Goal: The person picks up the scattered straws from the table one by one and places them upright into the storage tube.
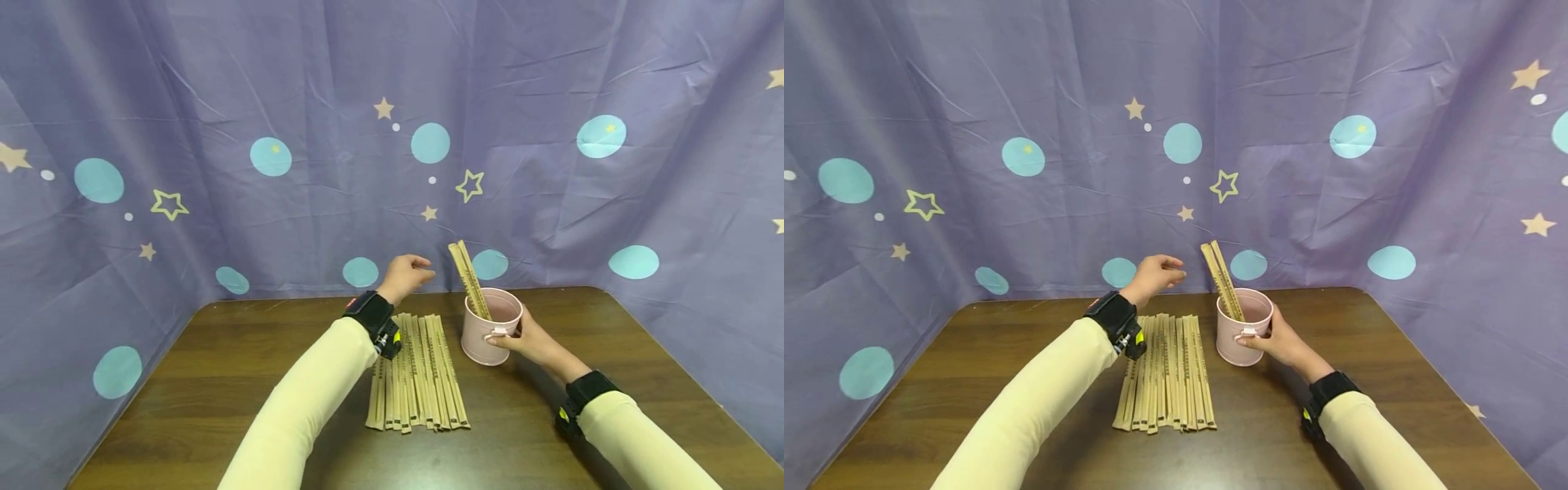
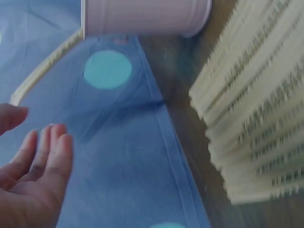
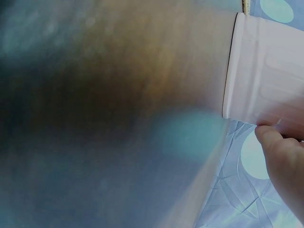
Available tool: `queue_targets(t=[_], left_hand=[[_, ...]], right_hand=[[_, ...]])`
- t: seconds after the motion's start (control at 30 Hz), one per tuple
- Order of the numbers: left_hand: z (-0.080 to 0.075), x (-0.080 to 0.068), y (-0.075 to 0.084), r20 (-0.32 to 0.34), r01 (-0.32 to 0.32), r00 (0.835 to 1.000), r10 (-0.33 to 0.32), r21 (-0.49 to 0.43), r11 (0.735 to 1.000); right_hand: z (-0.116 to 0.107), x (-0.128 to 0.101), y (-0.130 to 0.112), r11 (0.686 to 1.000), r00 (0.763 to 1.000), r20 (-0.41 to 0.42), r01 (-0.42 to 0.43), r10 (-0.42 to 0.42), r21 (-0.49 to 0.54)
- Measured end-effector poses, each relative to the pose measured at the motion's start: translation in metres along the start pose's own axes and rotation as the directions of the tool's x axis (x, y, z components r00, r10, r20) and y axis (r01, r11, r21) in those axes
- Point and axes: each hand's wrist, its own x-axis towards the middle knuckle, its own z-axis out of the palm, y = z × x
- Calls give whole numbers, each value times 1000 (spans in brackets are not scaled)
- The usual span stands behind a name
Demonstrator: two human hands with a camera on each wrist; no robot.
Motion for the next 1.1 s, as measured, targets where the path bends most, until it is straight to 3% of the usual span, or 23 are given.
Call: queue_targets(t=[0.1, 0.23, 0.37, 0.4, 0.53, 0.6, 0.63, 0.73, 0.9, 1.1], left_hand=[[-12, 0, -7, 29, 41, 999, -43, 56, 998], [-26, 4, -26, 50, 146, 987, -153, 114, 983], [-35, 17, -62, 70, 237, 966, -250, 151, 960], [-36, 22, -76, 87, 229, 967, -241, 133, 964], [-37, 20, -102, 65, 280, 953, -297, 195, 940], [-36, 12, -105, 41, 307, 945, -326, 242, 920], [-36, 4, -100, 18, 344, 931, -364, 281, 896], [-34, -10, -101, 4, 361, 924, -382, 315, 878], [-30, -22, -105, 11, 366, 920, -392, 336, 868], [-25, -23, -114, -4, 369, 922, -388, 317, 874]], right_hand=[[0, -1, 2, 1000, 1000, -8, -7, 7, -14], [0, -4, 2, 999, 1000, -15, -17, 17, -33], [0, -5, 0, 998, 999, -10, -36, 36, -41], [0, -5, 0, 998, 999, -9, -45, 45, -40], [0, -5, 0, 998, 998, -6, -64, 64, -29], [1, -4, 0, 998, 998, -7, -66, 66, -23], [0, -3, 0, 998, 998, -5, -64, 64, -21], [0, -2, -1, 999, 999, -9, -51, 51, -18], [0, -1, -4, 1000, 1000, 0, -25, 25, -4], [1, -1, -6, 1000, 1000, 15, -25, 24, 16]])
